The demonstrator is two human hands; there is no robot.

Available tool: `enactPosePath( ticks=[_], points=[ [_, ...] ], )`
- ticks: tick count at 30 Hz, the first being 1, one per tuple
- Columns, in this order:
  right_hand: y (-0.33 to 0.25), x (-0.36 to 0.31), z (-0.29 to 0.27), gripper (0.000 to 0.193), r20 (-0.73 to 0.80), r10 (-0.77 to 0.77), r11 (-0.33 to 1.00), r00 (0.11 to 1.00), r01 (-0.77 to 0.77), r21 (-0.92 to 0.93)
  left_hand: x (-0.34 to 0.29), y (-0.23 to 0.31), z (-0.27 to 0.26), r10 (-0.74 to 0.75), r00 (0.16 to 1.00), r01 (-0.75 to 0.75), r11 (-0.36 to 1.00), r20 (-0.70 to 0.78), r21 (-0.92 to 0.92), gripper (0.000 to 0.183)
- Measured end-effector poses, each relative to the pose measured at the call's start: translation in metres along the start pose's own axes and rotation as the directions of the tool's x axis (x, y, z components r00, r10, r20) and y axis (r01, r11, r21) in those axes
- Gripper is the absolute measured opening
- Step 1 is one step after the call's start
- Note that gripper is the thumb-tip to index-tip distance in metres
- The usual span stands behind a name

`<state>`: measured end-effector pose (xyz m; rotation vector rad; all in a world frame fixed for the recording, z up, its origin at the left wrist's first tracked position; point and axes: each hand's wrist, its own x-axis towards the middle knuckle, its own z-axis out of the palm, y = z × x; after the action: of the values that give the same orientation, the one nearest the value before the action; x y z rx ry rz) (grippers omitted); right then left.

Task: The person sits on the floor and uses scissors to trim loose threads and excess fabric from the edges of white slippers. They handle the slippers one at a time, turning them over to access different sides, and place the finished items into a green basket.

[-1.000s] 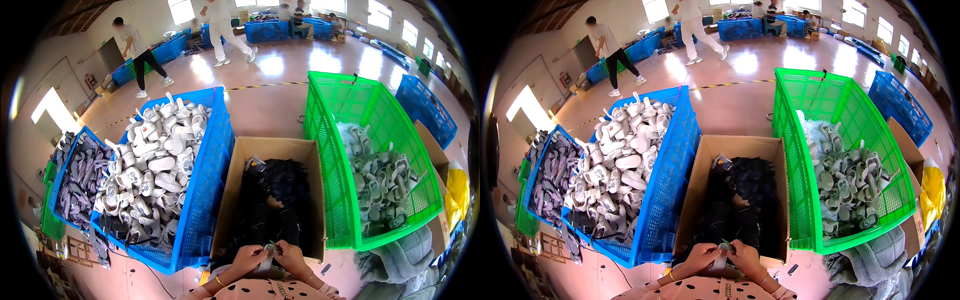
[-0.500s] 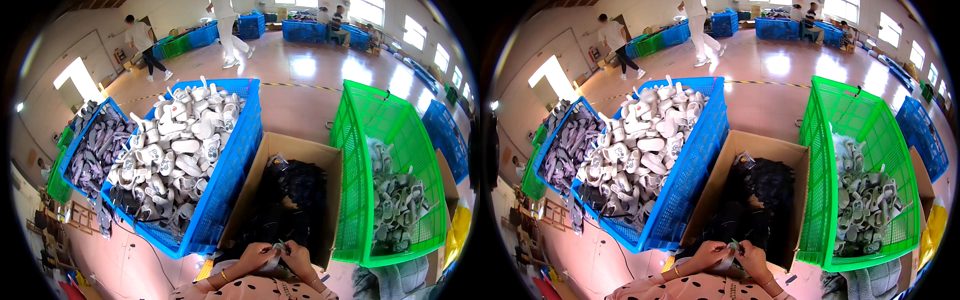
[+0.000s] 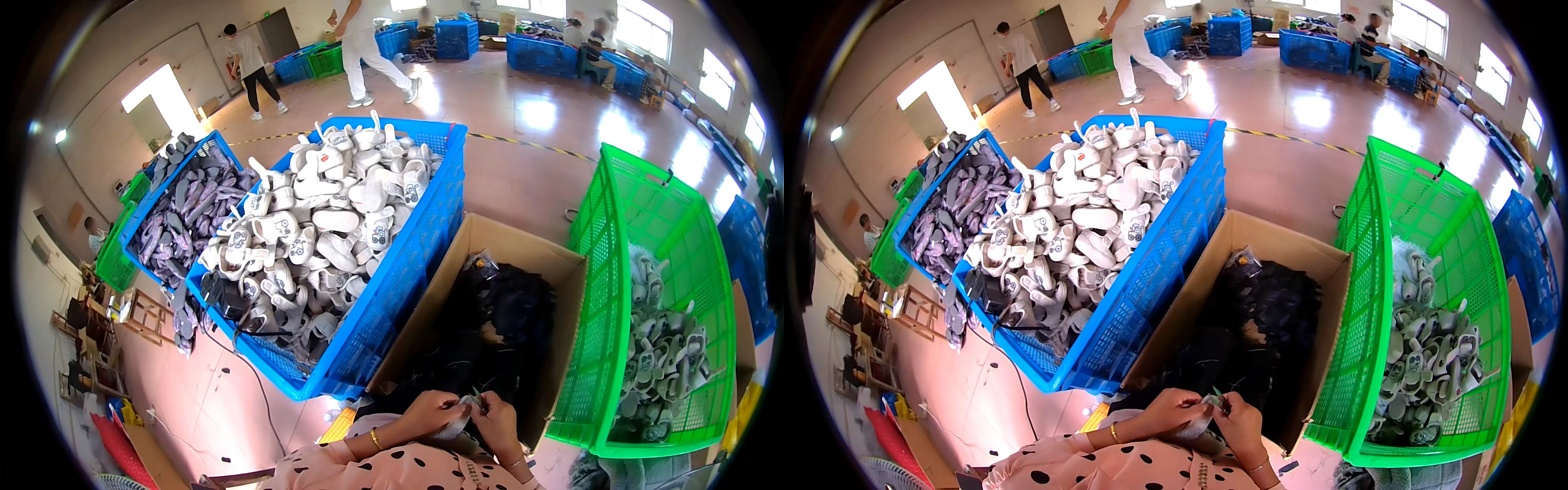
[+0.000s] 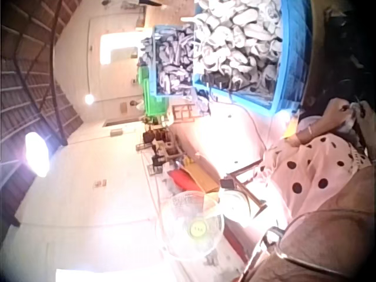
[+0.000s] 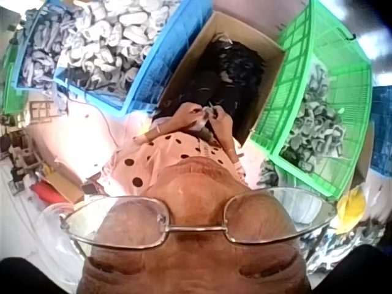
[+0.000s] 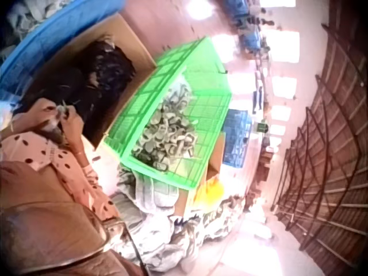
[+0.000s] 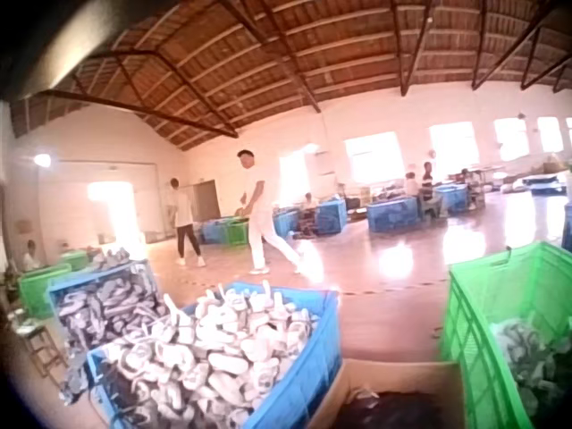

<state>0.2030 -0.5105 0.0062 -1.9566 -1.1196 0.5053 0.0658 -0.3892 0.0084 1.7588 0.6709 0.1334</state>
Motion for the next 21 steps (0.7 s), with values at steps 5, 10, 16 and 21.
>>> enactPosePath(
  ticks=[5, 10, 16, 21],
  points=[
    [0.01, -0.003, 0.004, 0.013, -0.053, -0.008, 1.0, 0.999, 0.009, 0.014, 0.001, 0.001, 0.003, 0.028, 1.0, -0.028, 0.999, -0.013, -0.022, 0.034],
    [0.009, -0.003, -0.001, 0.012, -0.01, 0.112, 0.983, 0.994, -0.11, 0.149, 0.004, 0.002, 0.005, 0.035, 0.999, -0.035, 0.999, 0.001, 0.005, 0.034],
    [0.004, -0.004, 0.004, 0.013, 0.001, 0.032, 0.999, 0.999, -0.032, 0.037, 0.0, 0.003, 0.004, -0.055, 0.998, 0.057, 0.997, 0.026, -0.059, 0.032],
    [0.015, 0.001, 0.02, 0.016, -0.088, -0.058, 0.997, 0.994, 0.053, -0.057, 0.002, -0.006, 0.005, 0.065, 0.993, -0.062, 0.998, -0.095, 0.031, 0.024]
  ],
)
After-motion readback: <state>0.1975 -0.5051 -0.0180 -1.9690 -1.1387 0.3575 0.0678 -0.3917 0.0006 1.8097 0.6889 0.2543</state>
